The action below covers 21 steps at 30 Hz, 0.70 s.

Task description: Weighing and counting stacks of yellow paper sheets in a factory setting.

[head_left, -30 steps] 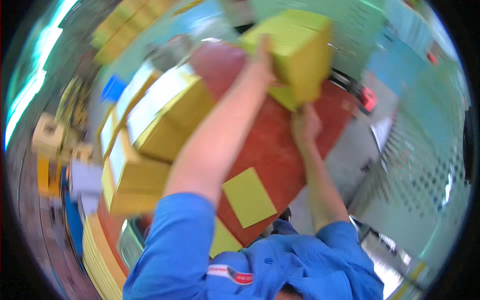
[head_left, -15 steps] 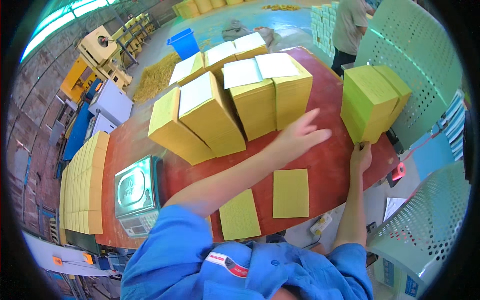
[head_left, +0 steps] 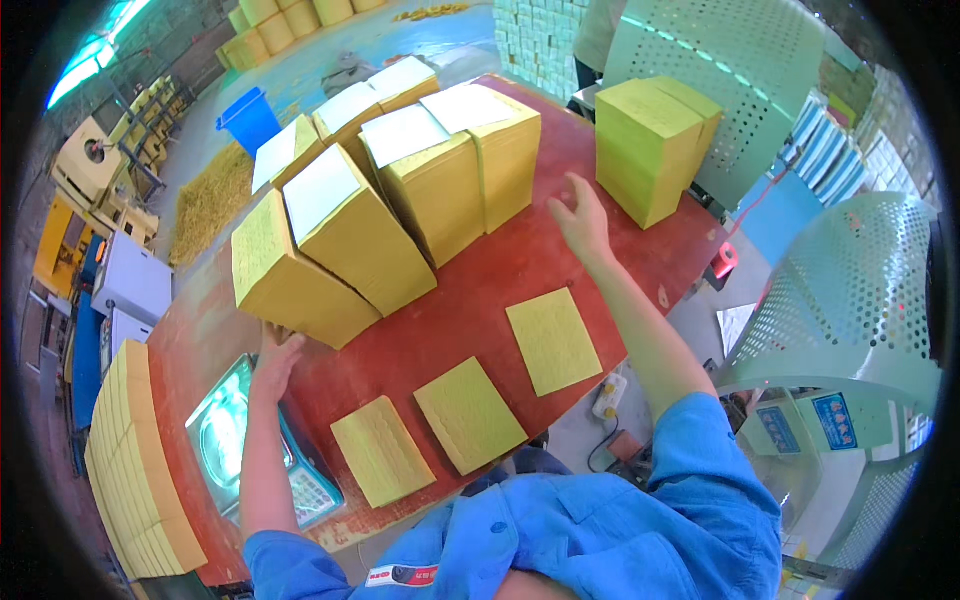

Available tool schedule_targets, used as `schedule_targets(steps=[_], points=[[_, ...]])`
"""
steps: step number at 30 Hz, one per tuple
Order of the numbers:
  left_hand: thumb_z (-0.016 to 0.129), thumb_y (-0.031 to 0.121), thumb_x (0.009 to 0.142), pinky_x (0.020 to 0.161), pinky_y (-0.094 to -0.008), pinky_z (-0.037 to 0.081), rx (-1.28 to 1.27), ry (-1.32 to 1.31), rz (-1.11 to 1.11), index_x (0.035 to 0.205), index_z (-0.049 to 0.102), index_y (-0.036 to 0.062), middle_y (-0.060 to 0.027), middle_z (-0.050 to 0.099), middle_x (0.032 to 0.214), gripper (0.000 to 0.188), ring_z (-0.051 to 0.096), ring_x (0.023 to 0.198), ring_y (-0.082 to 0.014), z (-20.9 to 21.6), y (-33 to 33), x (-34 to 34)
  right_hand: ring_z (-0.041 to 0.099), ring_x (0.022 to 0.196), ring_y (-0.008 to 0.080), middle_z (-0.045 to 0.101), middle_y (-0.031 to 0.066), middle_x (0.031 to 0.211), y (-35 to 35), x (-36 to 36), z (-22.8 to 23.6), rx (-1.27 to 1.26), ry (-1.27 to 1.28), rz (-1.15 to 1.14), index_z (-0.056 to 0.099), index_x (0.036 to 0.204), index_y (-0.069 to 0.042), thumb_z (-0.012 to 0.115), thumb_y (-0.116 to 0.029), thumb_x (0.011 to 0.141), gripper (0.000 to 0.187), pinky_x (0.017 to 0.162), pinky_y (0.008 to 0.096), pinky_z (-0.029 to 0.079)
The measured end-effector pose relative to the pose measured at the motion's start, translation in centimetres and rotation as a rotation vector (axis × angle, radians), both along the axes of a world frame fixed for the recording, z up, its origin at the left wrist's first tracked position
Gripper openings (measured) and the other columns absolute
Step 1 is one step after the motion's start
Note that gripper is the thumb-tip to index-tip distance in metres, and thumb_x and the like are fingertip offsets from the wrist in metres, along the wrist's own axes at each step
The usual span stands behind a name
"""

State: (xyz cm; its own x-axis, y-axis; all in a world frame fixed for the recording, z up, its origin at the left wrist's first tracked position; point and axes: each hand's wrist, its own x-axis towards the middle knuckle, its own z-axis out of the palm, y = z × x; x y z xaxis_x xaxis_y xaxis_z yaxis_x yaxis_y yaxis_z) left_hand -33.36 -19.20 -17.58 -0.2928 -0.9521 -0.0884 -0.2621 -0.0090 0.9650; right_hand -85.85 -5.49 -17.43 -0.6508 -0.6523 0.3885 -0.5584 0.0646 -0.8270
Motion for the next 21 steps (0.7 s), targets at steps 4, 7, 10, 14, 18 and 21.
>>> schedule_targets(steps=[4,7,10,14,18,21], points=[[0.078,0.015,0.078,0.099,-0.0371,0.041,0.214,0.125,-0.090,0.144,0.033,0.0099,-0.0079,0.046,0.138,0.080,0.047,0.123,-0.0214,-1.9,-1.8,-3.1,0.053,0.121,0.0353,0.047,0.0199,0.139,-3.5,-1.9,5.8,-0.198,0.399,-0.054,0.048,0.133,-0.002,0.068,-0.017,0.084,0.055,0.099,0.0400,0.046],[0.076,0.011,0.080,0.101,-0.0359,0.040,0.188,0.115,-0.044,0.142,0.035,0.0066,-0.0082,0.048,0.136,0.075,0.047,0.123,-0.0211,-2.5,-1.4,-4.7,0.052,0.122,0.0353,0.048,0.0189,0.139,-6.5,-3.3,10.9,-0.225,0.458,0.037,0.050,0.133,-0.005,0.063,-0.028,0.089,0.052,0.100,0.0407,0.044],[0.074,0.013,0.083,0.105,-0.0370,0.037,0.104,-0.023,0.026,0.144,0.034,0.0065,-0.0068,0.046,0.138,0.073,0.045,0.126,-0.0213,-3.4,-1.5,-4.8,0.053,0.121,0.0345,0.054,0.0184,0.135,-10.3,-4.8,11.8,-0.136,0.649,0.240,0.056,0.129,-0.008,0.053,-0.042,0.093,0.050,0.100,0.0409,0.043],[0.072,0.015,0.085,0.105,-0.0365,0.036,0.061,0.042,0.069,0.144,0.034,0.0065,-0.0049,0.047,0.138,0.072,0.045,0.126,-0.0202,-4.6,-0.8,-6.2,0.057,0.117,0.0336,0.062,0.0168,0.124,-11.9,-6.7,11.0,0.379,0.452,0.437,0.063,0.123,-0.011,0.046,-0.051,0.094,0.052,0.098,0.0405,0.043],[0.073,0.015,0.084,0.105,-0.0358,0.037,0.039,0.022,0.052,0.144,0.034,0.0069,-0.0058,0.048,0.138,0.072,0.046,0.125,-0.0201,-4.4,-0.6,-7.3,0.059,0.115,0.0306,0.064,0.0135,0.123,-11.9,-8.8,10.5,0.340,0.503,0.506,0.064,0.123,-0.012,0.047,-0.054,0.092,0.054,0.098,0.0392,0.044],[0.073,0.015,0.084,0.105,-0.0347,0.037,0.060,0.070,0.042,0.143,0.035,0.0070,-0.0063,0.048,0.136,0.070,0.047,0.124,-0.0199,-3.7,0.2,-10.3,0.059,0.115,0.0297,0.064,0.0120,0.124,-12.3,-9.6,11.1,0.393,0.615,0.458,0.064,0.123,-0.014,0.050,-0.051,0.089,0.053,0.099,0.0384,0.044]])
